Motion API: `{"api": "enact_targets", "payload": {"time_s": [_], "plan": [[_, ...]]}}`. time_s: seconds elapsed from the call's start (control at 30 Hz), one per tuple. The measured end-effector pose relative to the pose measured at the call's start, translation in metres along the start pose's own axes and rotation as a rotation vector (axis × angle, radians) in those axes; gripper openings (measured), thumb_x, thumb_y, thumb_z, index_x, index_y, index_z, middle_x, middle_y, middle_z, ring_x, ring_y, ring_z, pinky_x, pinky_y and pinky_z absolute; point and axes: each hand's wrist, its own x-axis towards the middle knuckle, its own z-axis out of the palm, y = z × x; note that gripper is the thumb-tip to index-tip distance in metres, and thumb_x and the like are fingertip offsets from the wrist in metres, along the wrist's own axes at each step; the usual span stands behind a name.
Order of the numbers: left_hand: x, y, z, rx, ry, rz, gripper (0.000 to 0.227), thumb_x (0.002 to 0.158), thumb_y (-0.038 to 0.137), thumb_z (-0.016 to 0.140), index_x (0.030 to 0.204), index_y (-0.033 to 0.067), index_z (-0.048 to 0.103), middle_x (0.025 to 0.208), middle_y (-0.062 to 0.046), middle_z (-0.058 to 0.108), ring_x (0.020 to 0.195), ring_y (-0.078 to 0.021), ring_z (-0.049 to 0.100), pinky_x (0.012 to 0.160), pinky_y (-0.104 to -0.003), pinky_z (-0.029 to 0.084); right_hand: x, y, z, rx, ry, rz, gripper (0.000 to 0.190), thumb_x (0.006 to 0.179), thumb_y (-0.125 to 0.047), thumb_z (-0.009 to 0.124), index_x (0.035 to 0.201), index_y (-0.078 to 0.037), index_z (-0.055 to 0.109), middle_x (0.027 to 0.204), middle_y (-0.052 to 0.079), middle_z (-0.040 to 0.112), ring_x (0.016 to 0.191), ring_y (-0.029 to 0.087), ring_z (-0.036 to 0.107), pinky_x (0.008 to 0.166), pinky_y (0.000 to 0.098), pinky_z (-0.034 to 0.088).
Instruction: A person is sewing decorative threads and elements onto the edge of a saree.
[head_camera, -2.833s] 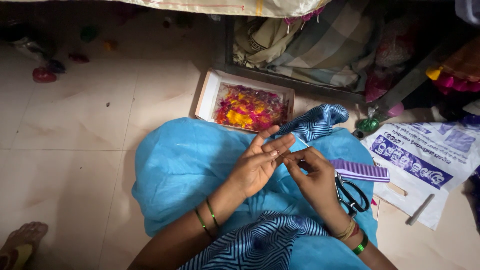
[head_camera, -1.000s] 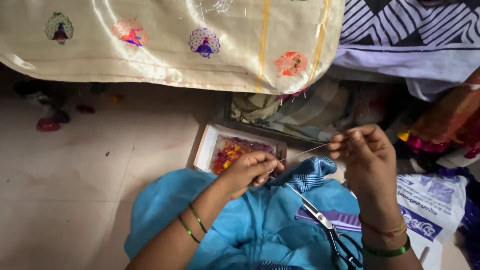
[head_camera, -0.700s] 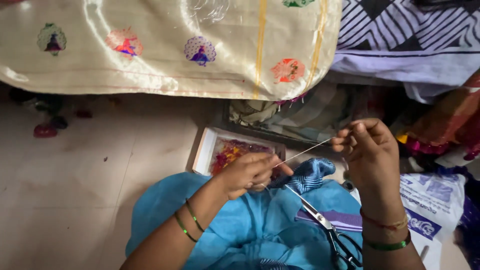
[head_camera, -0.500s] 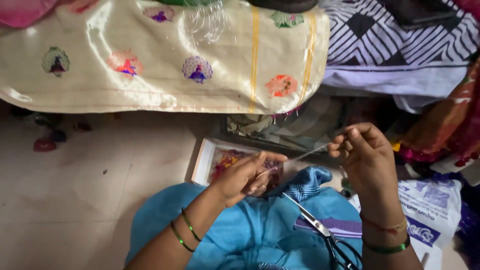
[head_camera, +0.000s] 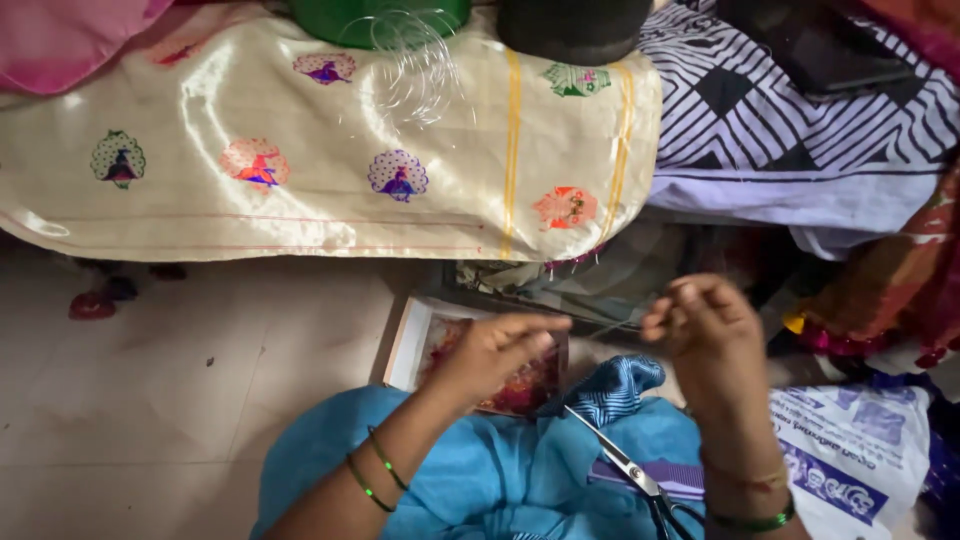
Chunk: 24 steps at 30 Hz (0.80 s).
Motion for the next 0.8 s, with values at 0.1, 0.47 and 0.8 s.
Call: {"api": "enact_targets", "payload": {"time_s": [0.1, 0.47, 0.8], "plan": [[0.005, -0.031, 0.023, -0.116, -0.023, -0.129, 0.025, 0.102, 0.011, 0.059, 0.125, 0.0072, 0.067, 0.109, 0.004, 0.074, 0.100, -0.0069, 0.067, 0.091, -0.024, 0.054, -0.013, 0.010, 0.030, -0.052, -0.094, 0.118, 0.012, 0.104, -0.009, 0.057, 0.108, -0.001, 0.064, 0.088, 0.013, 0.071, 0.076, 0.025, 0.071, 0.067, 0.0355, 0.059], [-0.025, -0.075, 0.008, 0.147, -0.179, -0.083, 0.027, 0.113, 0.026, 0.050, 0.101, 0.0054, 0.063, 0.088, 0.002, 0.062, 0.083, -0.0053, 0.055, 0.075, -0.023, 0.048, 0.018, -0.026, -0.008, 0.003, 0.036, -0.022, 0.010, 0.108, -0.007, 0.058, 0.110, 0.000, 0.065, 0.091, 0.013, 0.068, 0.084, 0.025, 0.068, 0.077, 0.0391, 0.057], [0.033, 0.004, -0.016, -0.282, 0.354, -0.159, 0.010, 0.098, 0.019, 0.067, 0.107, 0.0154, 0.066, 0.056, 0.008, 0.047, 0.044, -0.0016, 0.039, 0.042, -0.020, 0.031, 0.024, 0.042, -0.016, -0.010, 0.078, 0.231, 0.024, 0.098, -0.014, 0.062, 0.116, 0.002, 0.066, 0.088, 0.009, 0.068, 0.078, 0.019, 0.067, 0.070, 0.0296, 0.056]]}}
